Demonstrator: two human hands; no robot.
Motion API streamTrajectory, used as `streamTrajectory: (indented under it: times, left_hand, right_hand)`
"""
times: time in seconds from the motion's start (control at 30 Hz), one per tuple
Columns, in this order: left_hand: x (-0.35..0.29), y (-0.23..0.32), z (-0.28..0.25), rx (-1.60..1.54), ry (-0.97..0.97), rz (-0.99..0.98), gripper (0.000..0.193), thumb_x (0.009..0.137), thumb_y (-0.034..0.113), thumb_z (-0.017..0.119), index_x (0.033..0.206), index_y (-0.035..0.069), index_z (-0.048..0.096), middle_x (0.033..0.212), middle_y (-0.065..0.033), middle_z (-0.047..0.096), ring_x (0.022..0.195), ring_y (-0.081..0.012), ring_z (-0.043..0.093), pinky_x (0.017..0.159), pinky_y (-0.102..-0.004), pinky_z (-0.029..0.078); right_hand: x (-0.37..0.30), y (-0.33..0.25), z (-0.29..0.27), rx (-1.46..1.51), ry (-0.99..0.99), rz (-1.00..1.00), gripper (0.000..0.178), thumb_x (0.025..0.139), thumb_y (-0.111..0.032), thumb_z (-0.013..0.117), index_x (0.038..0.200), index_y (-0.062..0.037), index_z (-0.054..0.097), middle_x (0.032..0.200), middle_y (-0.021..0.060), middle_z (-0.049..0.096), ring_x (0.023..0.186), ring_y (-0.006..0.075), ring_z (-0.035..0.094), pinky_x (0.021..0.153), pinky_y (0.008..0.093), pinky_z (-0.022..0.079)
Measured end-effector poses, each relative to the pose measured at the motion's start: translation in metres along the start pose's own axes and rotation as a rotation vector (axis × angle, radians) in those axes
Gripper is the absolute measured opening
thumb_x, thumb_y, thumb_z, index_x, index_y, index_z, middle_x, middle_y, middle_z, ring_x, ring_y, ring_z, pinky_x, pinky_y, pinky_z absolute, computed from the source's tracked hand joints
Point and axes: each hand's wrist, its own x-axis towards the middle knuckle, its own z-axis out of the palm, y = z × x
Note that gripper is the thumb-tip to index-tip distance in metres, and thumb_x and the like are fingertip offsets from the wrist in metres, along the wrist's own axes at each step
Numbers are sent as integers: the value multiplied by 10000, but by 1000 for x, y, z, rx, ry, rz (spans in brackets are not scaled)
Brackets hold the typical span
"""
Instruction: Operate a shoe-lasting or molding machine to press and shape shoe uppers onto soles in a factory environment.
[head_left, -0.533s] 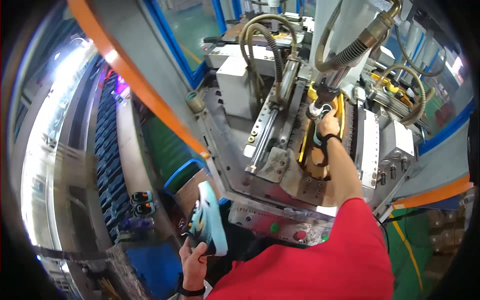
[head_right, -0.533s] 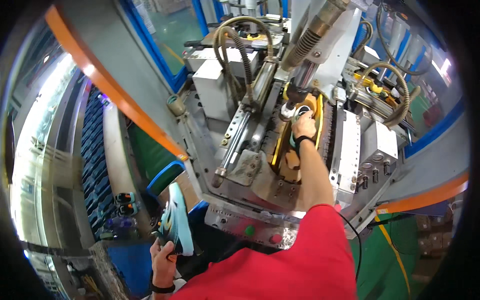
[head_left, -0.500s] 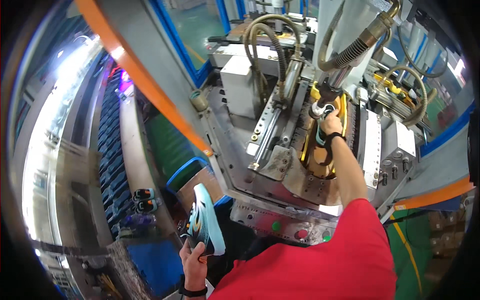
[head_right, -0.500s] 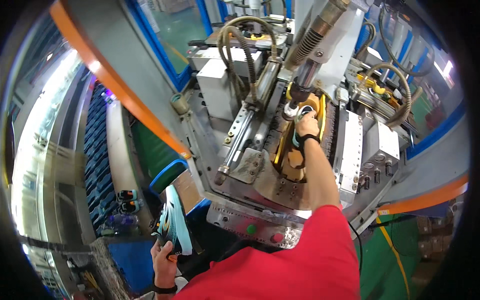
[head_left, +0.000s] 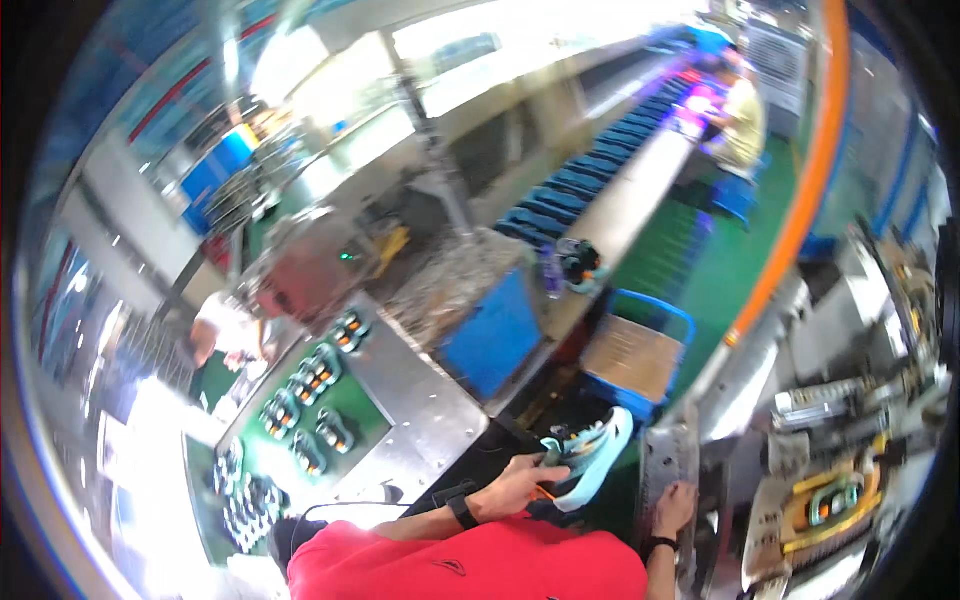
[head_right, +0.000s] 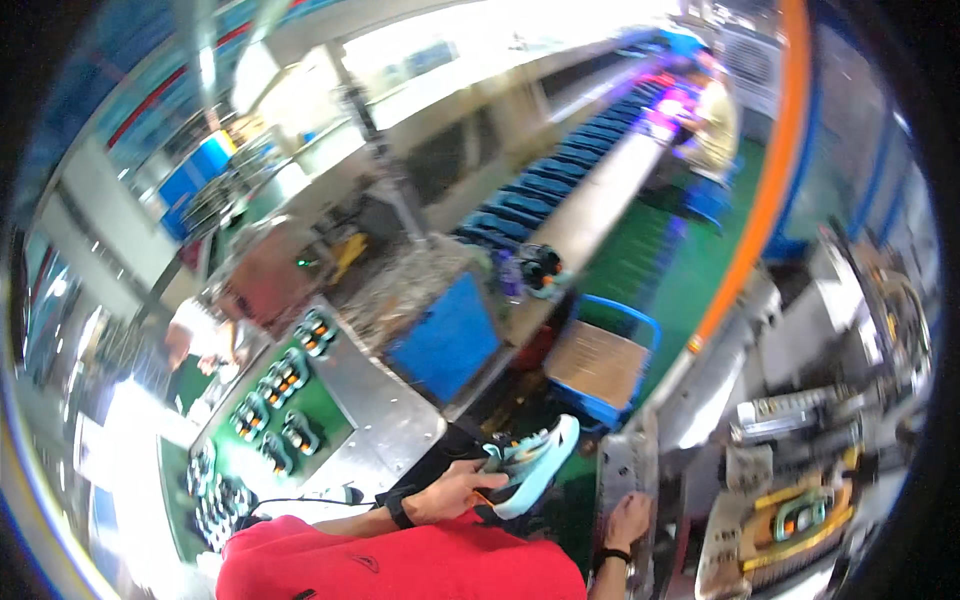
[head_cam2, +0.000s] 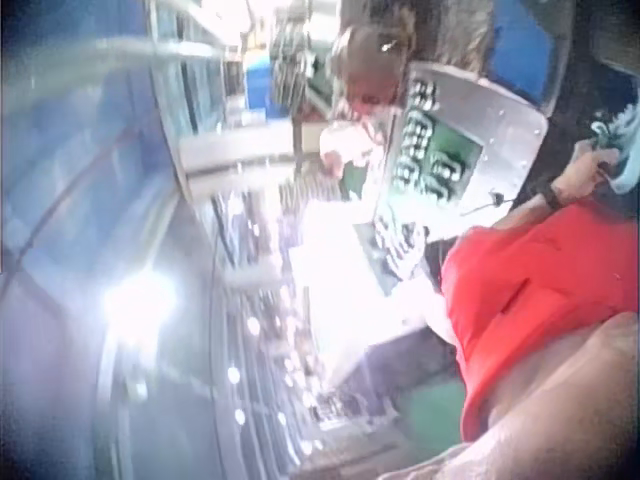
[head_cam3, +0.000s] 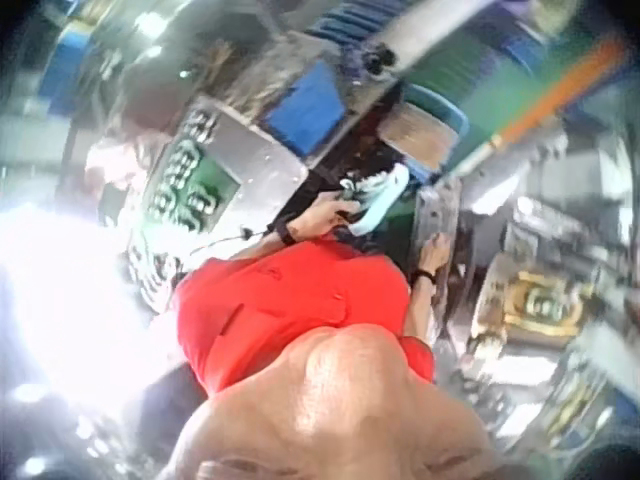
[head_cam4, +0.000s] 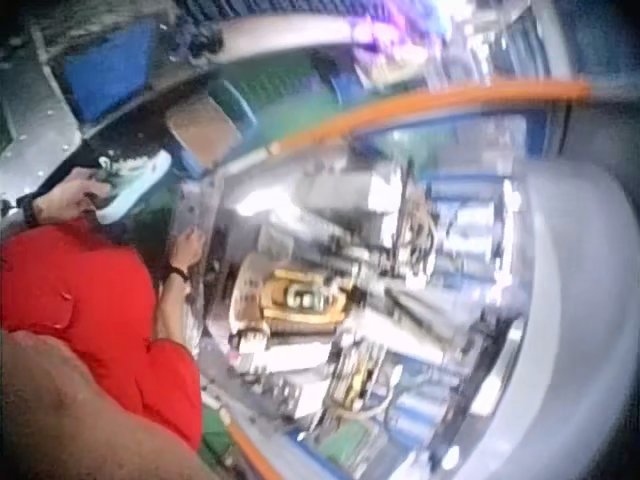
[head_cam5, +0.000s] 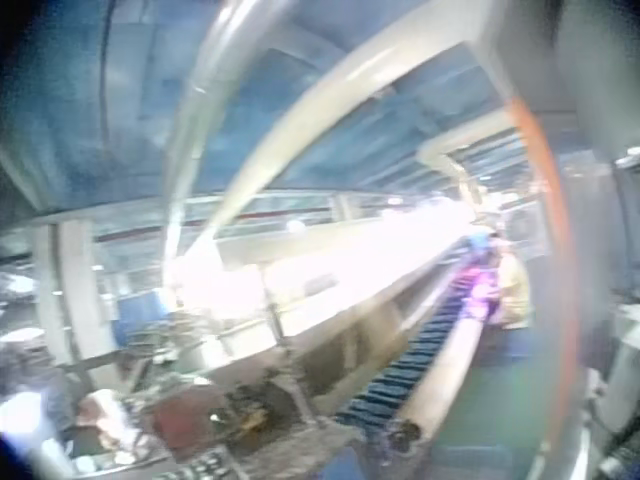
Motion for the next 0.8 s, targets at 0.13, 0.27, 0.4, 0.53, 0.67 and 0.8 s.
streamTrajectory:
  times: [0.13, 0.27, 0.4, 0.53, 0.67, 0.8]
  left_hand:
    - [-30, -9, -39, -108, 175, 67, 330, 886, 81, 670, 1181, -48, 594, 1057, -81, 667, 950, -150, 639, 831, -294, 513]
    - [-32, -26, -108, -185, 325, 107, 312, 865, 106, 698, 1141, -25, 631, 1010, -80, 677, 884, -161, 651, 731, -312, 545]
    - [-63, -23, -180, -355, 639, 84, 251, 823, 131, 738, 1009, -15, 656, 853, -98, 651, 631, -217, 604, 517, -339, 503]
    - [-61, -5, -274, -571, 765, 178, 196, 806, 124, 744, 944, 1, 680, 809, -92, 668, 640, -220, 638, 572, -374, 548]
    - [-33, 1, -407, -536, 922, 484, 200, 788, 118, 722, 922, -22, 672, 810, -112, 676, 616, -219, 634, 533, -349, 517]
    - [-28, 45, -530, -617, 1047, 556, 223, 766, 130, 729, 912, -26, 663, 806, -128, 673, 593, -216, 626, 515, -338, 502]
  right_hand:
    - [5, 10, 12, -37, 37, -96, 108, 844, -105, 579, 903, -15, 588, 921, 187, 564, 897, 383, 567, 762, 472, 453]
    - [24, 20, -1, 119, 59, -103, 119, 803, -45, 597, 920, -25, 585, 862, 163, 535, 788, 332, 536, 717, 413, 434]
    - [109, -134, -60, 185, 36, -433, 113, 897, -50, 567, 989, 0, 606, 858, 160, 564, 760, 298, 552, 708, 363, 466]
    - [177, -347, -106, 383, 145, -784, 161, 895, -8, 581, 1052, 7, 607, 940, 128, 609, 743, 238, 545, 690, 327, 457]
    - [202, -581, -147, 283, 274, -1357, 339, 802, 87, 624, 1131, 10, 601, 1097, 145, 640, 1000, 292, 612, 859, 372, 478]
    - [168, -804, -131, 122, 302, -1775, 495, 735, 108, 648, 1212, -1, 580, 1204, 159, 607, 1136, 332, 571, 994, 400, 434]
